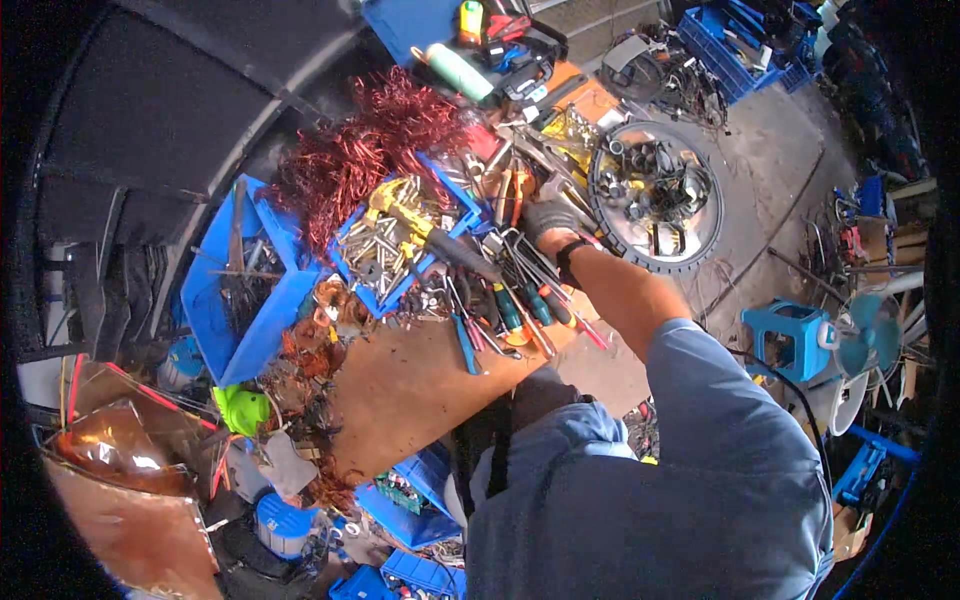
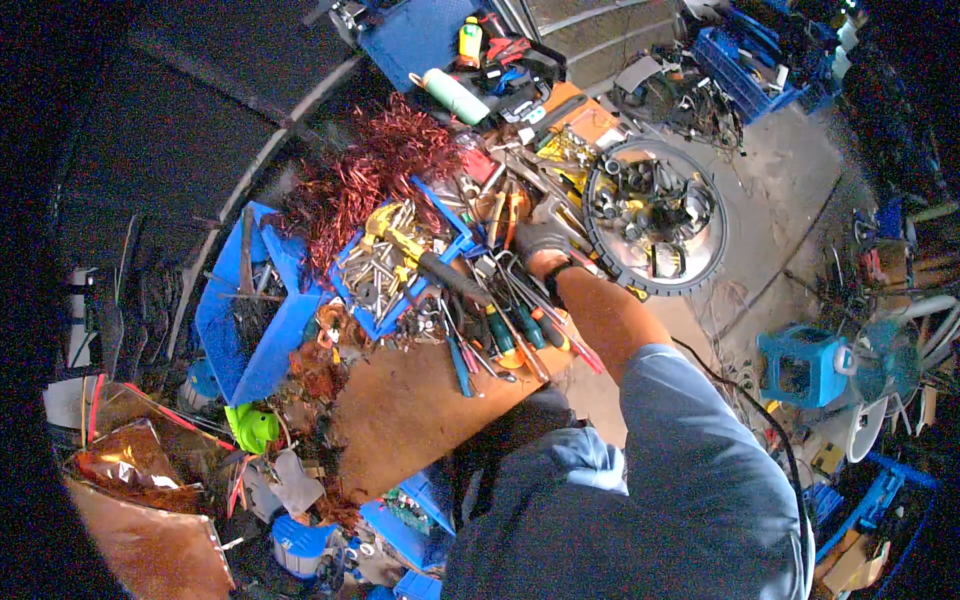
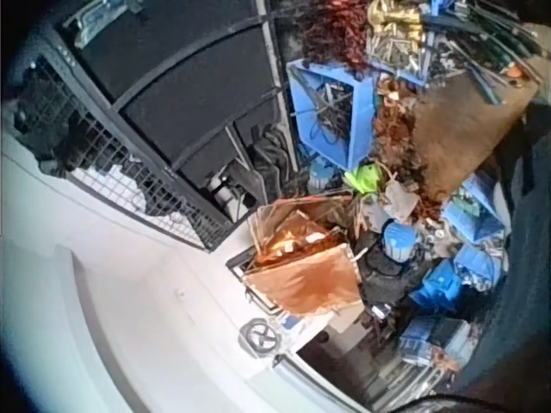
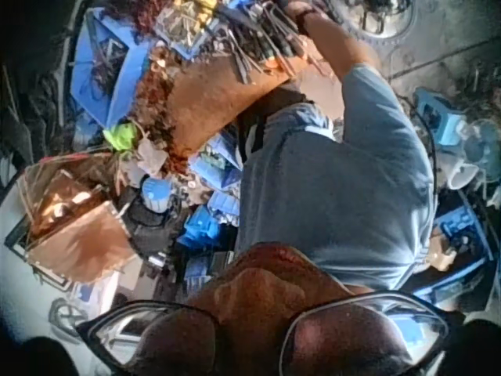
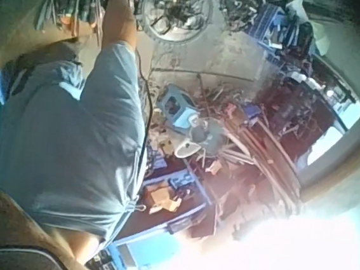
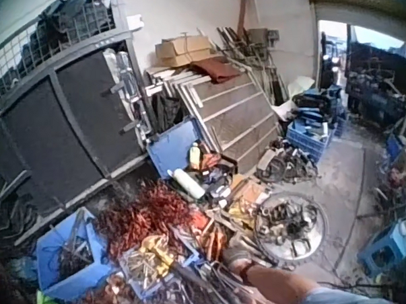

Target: Disassembling and removing small components from a circular mechanical housing using a screwdriver and pliers.

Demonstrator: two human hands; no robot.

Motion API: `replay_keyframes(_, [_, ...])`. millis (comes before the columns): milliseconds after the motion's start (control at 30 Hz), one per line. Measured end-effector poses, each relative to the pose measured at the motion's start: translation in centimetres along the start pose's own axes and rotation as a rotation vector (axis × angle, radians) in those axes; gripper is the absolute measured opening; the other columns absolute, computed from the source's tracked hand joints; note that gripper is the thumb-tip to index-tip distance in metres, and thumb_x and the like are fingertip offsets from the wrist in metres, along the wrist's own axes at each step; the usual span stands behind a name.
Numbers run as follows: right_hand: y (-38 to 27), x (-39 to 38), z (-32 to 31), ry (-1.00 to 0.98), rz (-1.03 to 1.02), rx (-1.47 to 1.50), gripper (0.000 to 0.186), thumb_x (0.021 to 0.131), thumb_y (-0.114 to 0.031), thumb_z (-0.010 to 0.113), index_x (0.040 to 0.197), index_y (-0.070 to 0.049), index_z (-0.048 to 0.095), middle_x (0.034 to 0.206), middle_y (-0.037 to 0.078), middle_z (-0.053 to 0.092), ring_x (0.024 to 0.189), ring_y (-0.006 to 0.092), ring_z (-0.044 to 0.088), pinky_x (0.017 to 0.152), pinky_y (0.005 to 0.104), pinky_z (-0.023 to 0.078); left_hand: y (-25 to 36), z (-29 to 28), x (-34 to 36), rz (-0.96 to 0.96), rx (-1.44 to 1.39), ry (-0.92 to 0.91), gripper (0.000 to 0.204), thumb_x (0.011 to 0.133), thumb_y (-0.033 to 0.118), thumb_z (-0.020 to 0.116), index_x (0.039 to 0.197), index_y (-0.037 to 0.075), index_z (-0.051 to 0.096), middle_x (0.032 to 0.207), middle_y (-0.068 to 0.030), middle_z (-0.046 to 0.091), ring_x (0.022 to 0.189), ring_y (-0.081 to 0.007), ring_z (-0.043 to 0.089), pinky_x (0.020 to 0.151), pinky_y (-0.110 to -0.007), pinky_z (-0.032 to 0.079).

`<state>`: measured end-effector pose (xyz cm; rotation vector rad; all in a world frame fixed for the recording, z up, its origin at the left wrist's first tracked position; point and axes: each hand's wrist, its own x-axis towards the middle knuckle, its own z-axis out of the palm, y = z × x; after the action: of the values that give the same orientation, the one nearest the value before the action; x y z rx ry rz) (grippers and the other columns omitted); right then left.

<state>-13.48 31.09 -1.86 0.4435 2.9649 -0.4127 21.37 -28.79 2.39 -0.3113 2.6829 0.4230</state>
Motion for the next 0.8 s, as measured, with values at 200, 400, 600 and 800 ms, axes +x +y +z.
replay_keyframes(200, [-1.3, 0.2, -1.8, -0.094, 0.034, -0.026, 0.027, 0.086, -0.026, 0.064, 0.105, -0.013, 0.078, 0.102, 0.019, 0.075, 0.094, 0.0354, 0.073, 0.078, 0.0461, 0.058, 3.1, -0.3, -1.7, 0.063, -0.085, -0.063, 0.013, 0.086, 0.012, 0.06, 0.098, 0.011, 0.066, 0.095, -0.0088, 0.063, 0.092, -0.0252, 0.06, 0.082, -0.04, 0.047])
replay_keyframes(400, [-1.8, -0.6, -3.2, -0.018, 0.214, 0.195, 0.031, 0.088, -0.024, 0.06, 0.106, -0.003, 0.074, 0.096, 0.024, 0.073, 0.094, 0.0369, 0.073, 0.076, 0.0468, 0.057, 2.6, -2.6, -2.7, 0.092, -0.077, -0.1, 0.01, 0.085, 0.013, 0.062, 0.094, 0.01, 0.066, 0.09, -0.0086, 0.063, 0.086, -0.0248, 0.061, 0.077, -0.04, 0.048])
replay_keyframes(600, [-0.6, -2.0, -3.5, 0.068, -0.133, 0.07, 0.029, 0.09, -0.026, 0.06, 0.099, -0.002, 0.074, 0.096, 0.026, 0.072, 0.089, 0.0411, 0.072, 0.073, 0.0484, 0.056, -1.0, -6.5, -0.4, 0.206, 0.007, -0.114, 0.007, 0.084, 0.014, 0.064, 0.089, 0.01, 0.067, 0.085, -0.0083, 0.063, 0.08, -0.0243, 0.062, 0.073, -0.04, 0.049])
replay_keyframes(800, [-0.4, -7.5, -3.8, 0.038, 0.333, 0.375, 0.036, 0.092, -0.036, 0.065, 0.107, -0.004, 0.071, 0.103, 0.023, 0.072, 0.096, 0.0377, 0.072, 0.077, 0.0454, 0.056, -5.1, -10.1, 4.5, 0.626, 0.229, -0.063, 0.006, 0.083, 0.014, 0.066, 0.085, 0.009, 0.068, 0.08, -0.0081, 0.063, 0.074, -0.0239, 0.063, 0.068, -0.04, 0.05])
